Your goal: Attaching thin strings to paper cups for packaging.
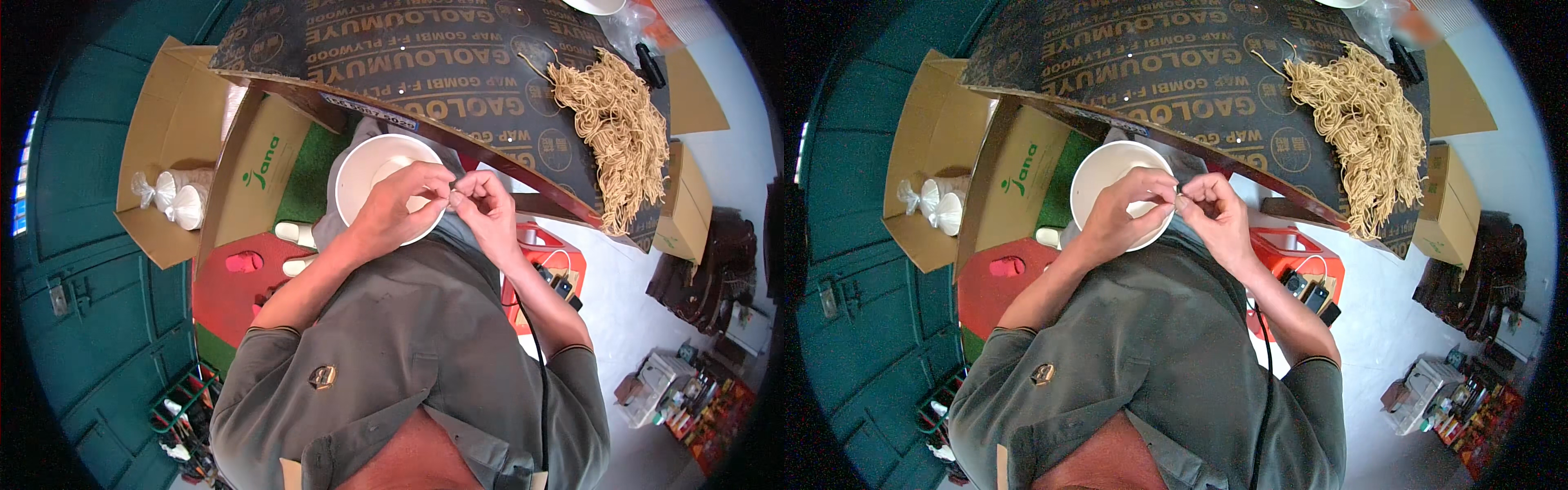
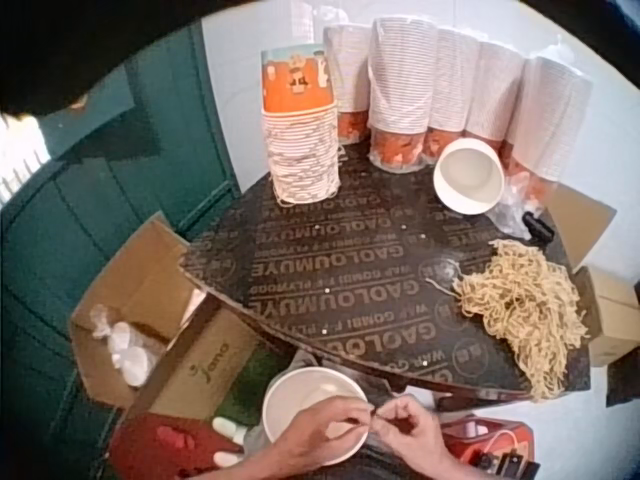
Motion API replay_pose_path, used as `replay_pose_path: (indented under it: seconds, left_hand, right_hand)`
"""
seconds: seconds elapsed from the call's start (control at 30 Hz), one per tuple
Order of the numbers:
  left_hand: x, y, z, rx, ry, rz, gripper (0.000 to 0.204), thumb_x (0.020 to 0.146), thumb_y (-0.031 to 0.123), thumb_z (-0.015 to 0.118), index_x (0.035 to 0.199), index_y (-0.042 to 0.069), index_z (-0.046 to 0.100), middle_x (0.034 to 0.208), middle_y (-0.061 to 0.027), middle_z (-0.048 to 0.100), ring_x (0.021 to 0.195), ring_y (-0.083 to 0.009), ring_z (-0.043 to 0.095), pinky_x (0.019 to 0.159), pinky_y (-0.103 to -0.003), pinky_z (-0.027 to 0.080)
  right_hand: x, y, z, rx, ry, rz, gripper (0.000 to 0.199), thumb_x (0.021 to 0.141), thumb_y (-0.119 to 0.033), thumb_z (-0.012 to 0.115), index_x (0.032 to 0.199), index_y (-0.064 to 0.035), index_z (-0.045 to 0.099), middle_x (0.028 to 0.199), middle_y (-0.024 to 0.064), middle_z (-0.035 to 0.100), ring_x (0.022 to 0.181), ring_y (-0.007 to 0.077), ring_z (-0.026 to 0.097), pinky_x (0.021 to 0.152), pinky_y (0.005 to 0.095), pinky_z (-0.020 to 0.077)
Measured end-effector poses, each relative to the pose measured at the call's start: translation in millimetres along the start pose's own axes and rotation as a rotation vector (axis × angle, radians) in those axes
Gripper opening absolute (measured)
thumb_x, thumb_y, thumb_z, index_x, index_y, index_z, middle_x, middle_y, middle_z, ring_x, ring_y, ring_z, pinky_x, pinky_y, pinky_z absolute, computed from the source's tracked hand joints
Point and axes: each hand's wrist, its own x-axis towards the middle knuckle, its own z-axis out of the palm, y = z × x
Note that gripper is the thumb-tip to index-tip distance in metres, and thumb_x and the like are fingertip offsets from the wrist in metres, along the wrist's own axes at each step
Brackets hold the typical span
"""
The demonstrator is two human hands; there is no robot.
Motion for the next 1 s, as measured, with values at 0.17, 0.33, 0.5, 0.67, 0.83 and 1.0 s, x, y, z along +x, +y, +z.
replay_pose_path:
  seconds: [0.17, 0.33, 0.5, 0.67, 0.83, 1.0]
  left_hand:
    - [-1, -2, 1, -0.089, 0.014, -0.072, 0.030, 0.094, -0.009, 0.077, 0.121, 0.001, 0.071, 0.136, -0.0108, 0.068, 0.116, -0.0213, 0.075, 0.103, -0.035, 0.065]
    - [1, 4, 1, -0.087, 0.059, -0.180, 0.037, 0.097, -0.006, 0.075, 0.132, 0.002, 0.065, 0.121, -0.0079, 0.075, 0.111, -0.0164, 0.076, 0.099, -0.035, 0.066]
    - [0, 3, 1, -0.107, 0.064, -0.204, 0.043, 0.098, -0.005, 0.075, 0.138, 0.002, 0.062, 0.113, -0.0060, 0.078, 0.111, -0.0147, 0.076, 0.097, -0.035, 0.066]
    - [0, 7, 3, -0.112, 0.066, -0.178, 0.045, 0.099, -0.005, 0.074, 0.142, 0.003, 0.063, 0.111, -0.0043, 0.078, 0.111, -0.0154, 0.076, 0.097, -0.035, 0.066]
    - [-2, 8, 4, -0.055, 0.065, -0.200, 0.046, 0.098, -0.005, 0.075, 0.142, 0.006, 0.067, 0.112, -0.0038, 0.078, 0.110, -0.0152, 0.076, 0.094, -0.034, 0.067]
    - [-4, 7, 11, 0.062, 0.107, -0.137, 0.044, 0.098, -0.003, 0.076, 0.140, 0.005, 0.068, 0.111, -0.0061, 0.078, 0.108, -0.0173, 0.077, 0.092, -0.035, 0.067]
  right_hand:
    - [0, -4, 9, -0.044, 0.089, -0.077, 0.009, 0.103, -0.002, 0.077, 0.110, -0.0034, 0.072, 0.109, 0.0001, 0.068, 0.090, 0.0051, 0.063, 0.078, 0.0242, 0.0530]
    - [3, -17, 8, -0.723, 0.089, -0.539, 0.018, 0.095, 0.000, 0.082, 0.112, -0.0040, 0.078, 0.110, 0.0123, 0.074, 0.095, 0.0227, 0.076, 0.080, 0.0333, 0.0608]
    - [3, -20, 6, -0.774, 0.045, -0.579, 0.023, 0.093, 0.000, 0.083, 0.116, -0.0035, 0.079, 0.111, 0.0137, 0.076, 0.099, 0.0280, 0.077, 0.082, 0.0370, 0.0622]
    - [1, -25, 4, -0.651, 0.053, -0.396, 0.020, 0.095, 0.000, 0.082, 0.114, -0.0038, 0.081, 0.108, 0.0128, 0.077, 0.098, 0.0263, 0.077, 0.082, 0.0357, 0.0612]
    - [0, -30, 5, -0.603, 0.029, -0.314, 0.013, 0.096, -0.001, 0.081, 0.109, -0.0028, 0.079, 0.104, 0.0126, 0.076, 0.095, 0.0259, 0.077, 0.080, 0.0357, 0.0600]
    - [-2, -30, 7, -0.680, 0.036, -0.317, 0.010, 0.099, -0.003, 0.078, 0.108, -0.0018, 0.075, 0.102, 0.0142, 0.074, 0.092, 0.0286, 0.076, 0.080, 0.0368, 0.0594]
